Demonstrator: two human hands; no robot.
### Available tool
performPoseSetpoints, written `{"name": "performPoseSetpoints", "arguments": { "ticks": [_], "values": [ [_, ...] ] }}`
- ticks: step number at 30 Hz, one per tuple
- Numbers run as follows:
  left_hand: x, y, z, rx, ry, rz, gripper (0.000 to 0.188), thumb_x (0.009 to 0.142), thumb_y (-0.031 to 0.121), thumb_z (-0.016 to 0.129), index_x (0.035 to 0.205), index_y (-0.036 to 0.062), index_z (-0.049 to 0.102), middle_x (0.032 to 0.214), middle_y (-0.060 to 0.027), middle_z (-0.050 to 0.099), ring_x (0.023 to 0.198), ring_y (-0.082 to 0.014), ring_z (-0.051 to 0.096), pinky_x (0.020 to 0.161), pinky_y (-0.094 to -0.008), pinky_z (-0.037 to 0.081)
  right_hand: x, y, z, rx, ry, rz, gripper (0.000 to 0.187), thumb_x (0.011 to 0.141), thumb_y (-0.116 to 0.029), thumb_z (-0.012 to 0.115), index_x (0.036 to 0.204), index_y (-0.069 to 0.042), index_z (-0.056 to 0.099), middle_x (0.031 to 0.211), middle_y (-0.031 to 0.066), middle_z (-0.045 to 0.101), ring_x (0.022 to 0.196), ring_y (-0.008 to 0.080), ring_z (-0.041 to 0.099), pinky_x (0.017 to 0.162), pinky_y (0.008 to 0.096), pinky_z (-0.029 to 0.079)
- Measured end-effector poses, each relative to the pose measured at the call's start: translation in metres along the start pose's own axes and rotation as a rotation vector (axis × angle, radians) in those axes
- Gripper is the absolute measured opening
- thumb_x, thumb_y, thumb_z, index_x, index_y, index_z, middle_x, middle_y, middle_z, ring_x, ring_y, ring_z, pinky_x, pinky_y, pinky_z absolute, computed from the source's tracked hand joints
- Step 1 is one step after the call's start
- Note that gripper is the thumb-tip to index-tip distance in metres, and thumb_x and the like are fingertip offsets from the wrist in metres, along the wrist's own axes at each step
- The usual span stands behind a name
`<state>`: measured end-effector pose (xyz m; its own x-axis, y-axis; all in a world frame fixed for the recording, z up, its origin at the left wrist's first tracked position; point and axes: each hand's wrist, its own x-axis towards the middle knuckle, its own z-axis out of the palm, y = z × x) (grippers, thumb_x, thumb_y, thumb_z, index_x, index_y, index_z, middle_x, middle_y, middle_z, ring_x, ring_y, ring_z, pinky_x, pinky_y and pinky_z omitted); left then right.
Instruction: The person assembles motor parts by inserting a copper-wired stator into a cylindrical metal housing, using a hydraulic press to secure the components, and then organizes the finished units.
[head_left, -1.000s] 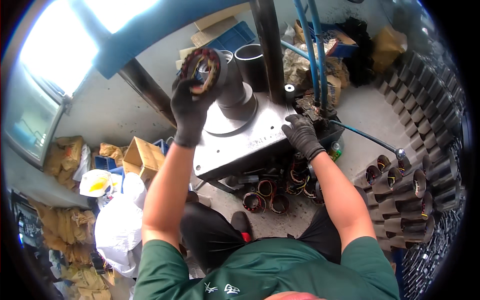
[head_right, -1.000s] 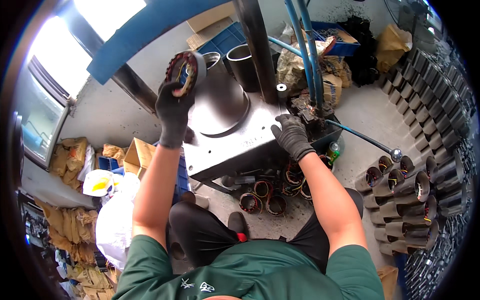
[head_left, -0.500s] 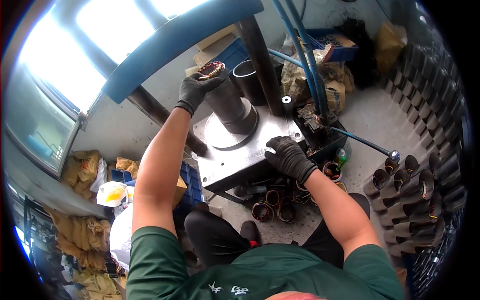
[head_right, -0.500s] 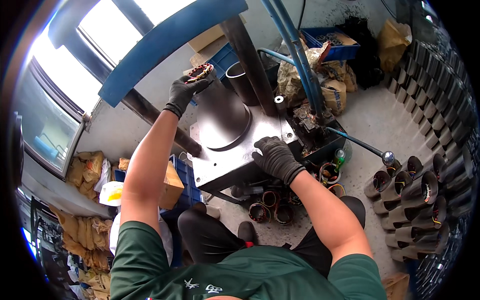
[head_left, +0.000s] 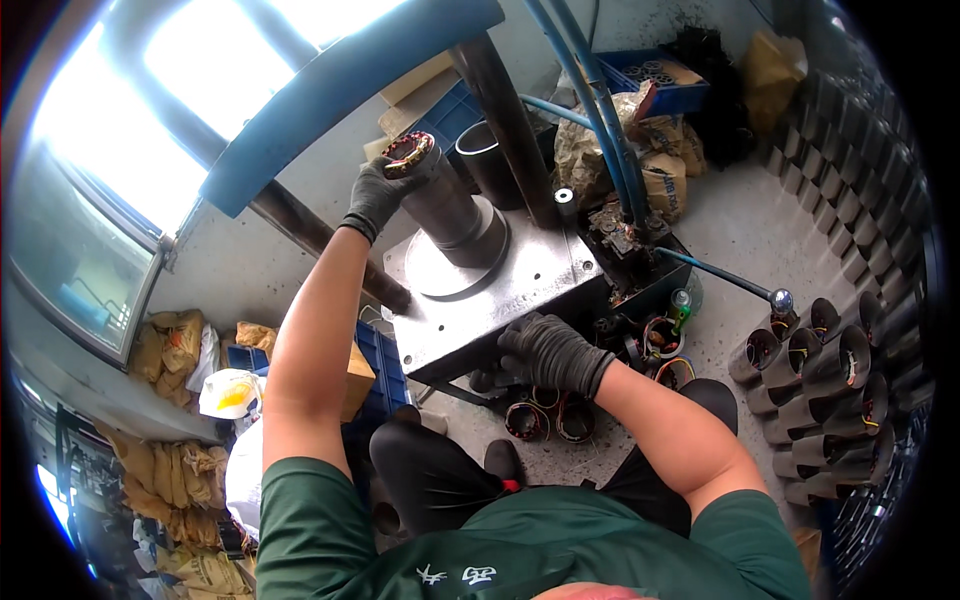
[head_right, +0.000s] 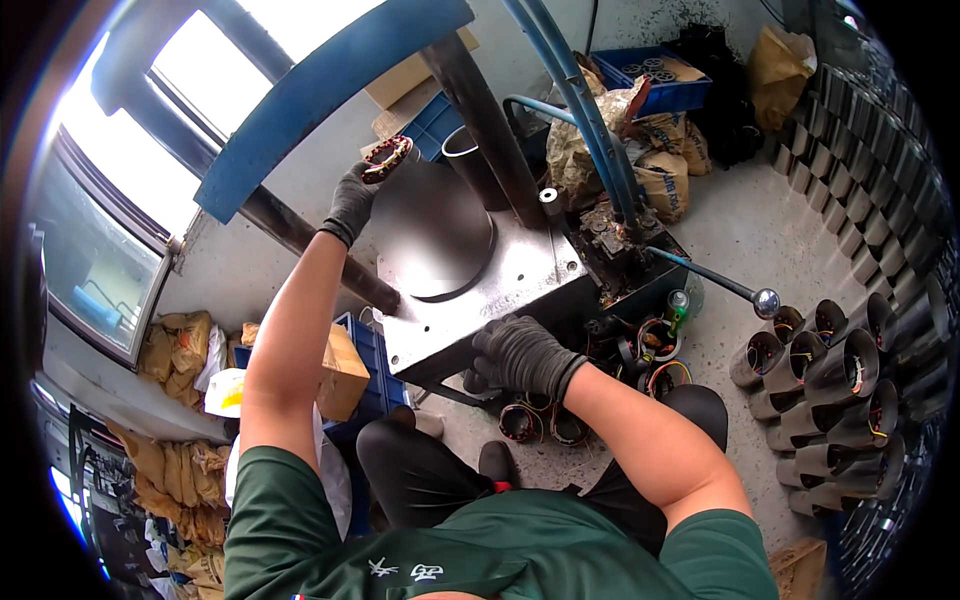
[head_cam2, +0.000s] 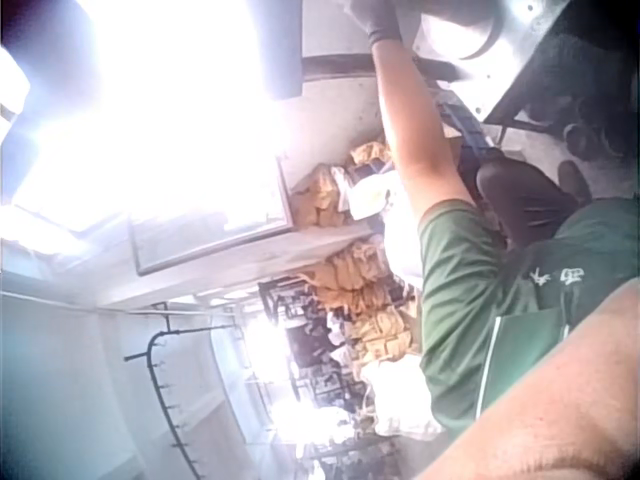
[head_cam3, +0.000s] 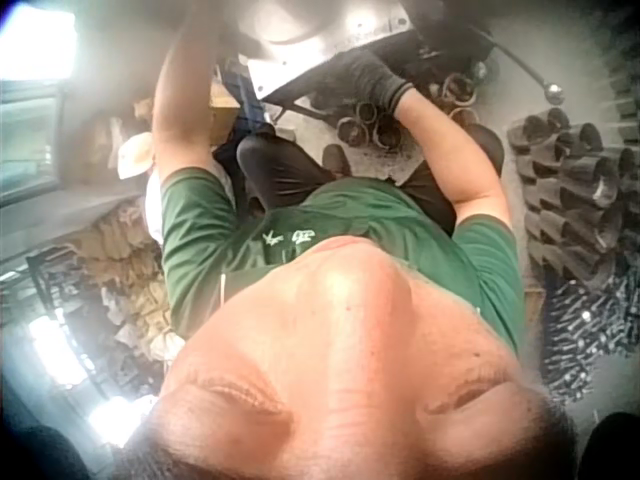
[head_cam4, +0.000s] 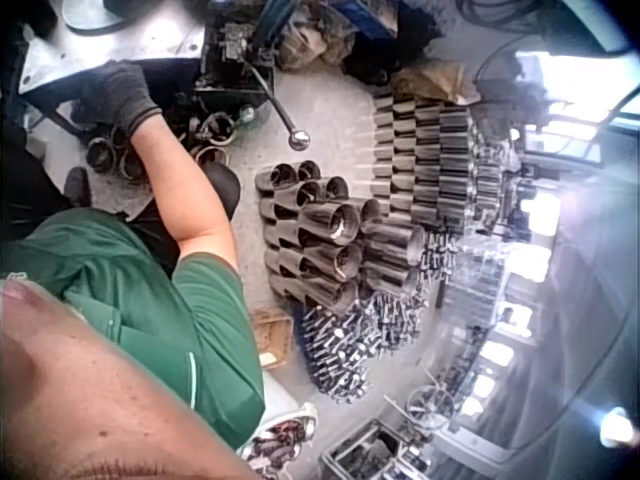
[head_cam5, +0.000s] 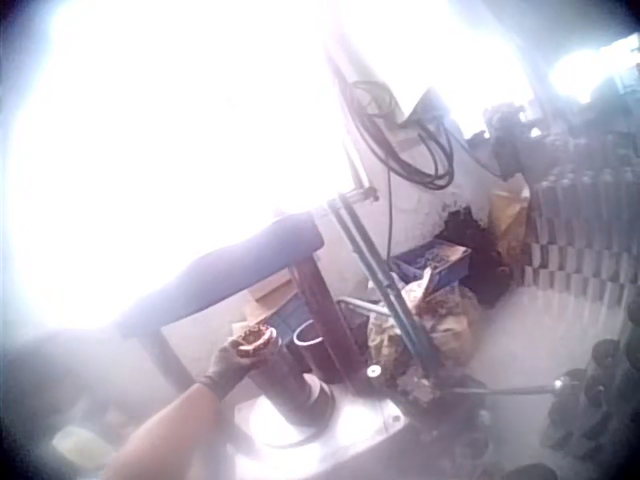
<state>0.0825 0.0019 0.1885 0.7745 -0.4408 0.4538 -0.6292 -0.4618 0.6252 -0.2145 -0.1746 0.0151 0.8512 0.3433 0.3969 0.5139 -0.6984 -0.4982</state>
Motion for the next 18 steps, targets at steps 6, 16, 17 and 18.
{"name": "performPoseSetpoints", "arguments": {
  "ticks": [6, 16, 17, 18],
  "values": [
    [0.004, -0.011, -0.010, -0.079, -0.018, -0.149, 0.051, 0.076, 0.025, 0.092, 0.116, 0.0009, 0.074, 0.103, -0.0070, 0.078, 0.090, -0.0150, 0.072, 0.085, -0.0301, 0.056, -0.006, -0.017, -0.003, -0.018, -0.094, -0.047, 0.033, 0.090, -0.039, 0.067, 0.100, -0.008, 0.072, 0.098, 0.0150, 0.071, 0.095, 0.0341, 0.068, 0.088, 0.0464, 0.054],
    [0.007, -0.008, 0.001, 0.004, -0.072, -0.011, 0.054, 0.078, 0.032, 0.089, 0.119, 0.0013, 0.072, 0.103, -0.0114, 0.079, 0.093, -0.0181, 0.074, 0.086, -0.0327, 0.056, -0.013, -0.027, -0.019, -0.032, -0.184, -0.071, 0.021, 0.092, -0.035, 0.066, 0.104, -0.020, 0.076, 0.099, 0.0109, 0.071, 0.095, 0.0303, 0.068, 0.088, 0.0436, 0.054],
    [0.006, -0.006, -0.001, 0.016, -0.086, -0.015, 0.054, 0.079, 0.034, 0.088, 0.120, 0.0021, 0.073, 0.103, -0.0114, 0.079, 0.093, -0.0185, 0.074, 0.086, -0.0330, 0.056, -0.012, -0.028, -0.019, -0.054, -0.195, -0.066, 0.021, 0.092, -0.034, 0.066, 0.105, -0.021, 0.076, 0.099, 0.0107, 0.071, 0.095, 0.0301, 0.068, 0.088, 0.0435, 0.054],
    [0.008, -0.011, -0.005, 0.047, -0.097, -0.020, 0.055, 0.079, 0.036, 0.088, 0.120, 0.0029, 0.073, 0.102, -0.0106, 0.079, 0.091, -0.0175, 0.074, 0.086, -0.0323, 0.055, -0.012, -0.030, -0.020, -0.050, -0.203, -0.070, 0.021, 0.092, -0.034, 0.066, 0.105, -0.021, 0.076, 0.099, 0.0107, 0.071, 0.095, 0.0301, 0.068, 0.088, 0.0435, 0.054]
  ]
}}
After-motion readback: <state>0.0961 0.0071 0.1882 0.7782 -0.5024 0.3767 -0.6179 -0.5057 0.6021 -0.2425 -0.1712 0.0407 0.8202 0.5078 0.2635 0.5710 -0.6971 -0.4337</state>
